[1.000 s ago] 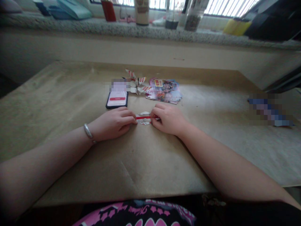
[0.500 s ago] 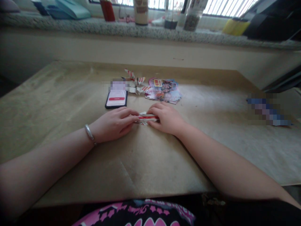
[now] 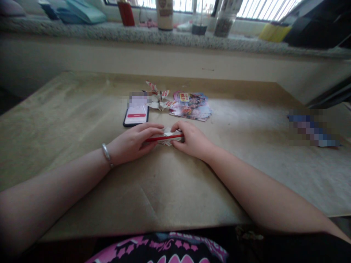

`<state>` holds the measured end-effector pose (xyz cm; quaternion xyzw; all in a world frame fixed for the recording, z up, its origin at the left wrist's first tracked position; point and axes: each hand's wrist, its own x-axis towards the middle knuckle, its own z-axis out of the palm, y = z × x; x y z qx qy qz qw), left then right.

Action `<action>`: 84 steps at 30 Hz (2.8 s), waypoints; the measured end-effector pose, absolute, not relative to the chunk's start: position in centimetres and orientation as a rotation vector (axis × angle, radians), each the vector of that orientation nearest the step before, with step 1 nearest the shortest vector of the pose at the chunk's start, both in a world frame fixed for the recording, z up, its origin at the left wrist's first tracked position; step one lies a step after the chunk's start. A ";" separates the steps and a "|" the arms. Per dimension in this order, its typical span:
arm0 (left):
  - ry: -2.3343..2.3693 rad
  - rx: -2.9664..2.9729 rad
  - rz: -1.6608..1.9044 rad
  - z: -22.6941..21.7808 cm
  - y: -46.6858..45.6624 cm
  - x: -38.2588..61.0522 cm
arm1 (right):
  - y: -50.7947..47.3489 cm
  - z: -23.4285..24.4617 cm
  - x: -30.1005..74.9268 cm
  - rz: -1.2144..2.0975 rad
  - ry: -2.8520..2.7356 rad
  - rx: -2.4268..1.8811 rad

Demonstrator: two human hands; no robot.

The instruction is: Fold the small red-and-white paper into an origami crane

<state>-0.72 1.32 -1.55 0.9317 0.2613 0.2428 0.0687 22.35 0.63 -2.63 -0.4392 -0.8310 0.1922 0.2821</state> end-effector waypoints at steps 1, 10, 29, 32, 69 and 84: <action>0.775 2.785 0.757 -1.6 1.3 -0.7 | 0.6 -2.7 22.3 0.549 -2.197 -1.176; 0.849 2.545 0.914 -1.7 1.1 -0.2 | 0.4 -2.7 21.9 0.656 -2.133 -1.128; 0.923 2.684 0.788 -1.4 1.2 -0.1 | 0.7 -2.1 21.9 0.129 -2.405 -1.081; 0.898 2.803 0.822 -1.5 1.4 0.0 | 0.7 -2.1 21.6 0.075 -2.443 -1.057; 0.858 3.041 0.769 -1.8 1.8 0.2 | 0.4 -1.8 21.2 -0.078 -2.512 -1.108; 0.737 3.049 0.618 -1.3 1.4 -0.2 | 0.9 -1.4 22.2 0.009 -2.626 -0.878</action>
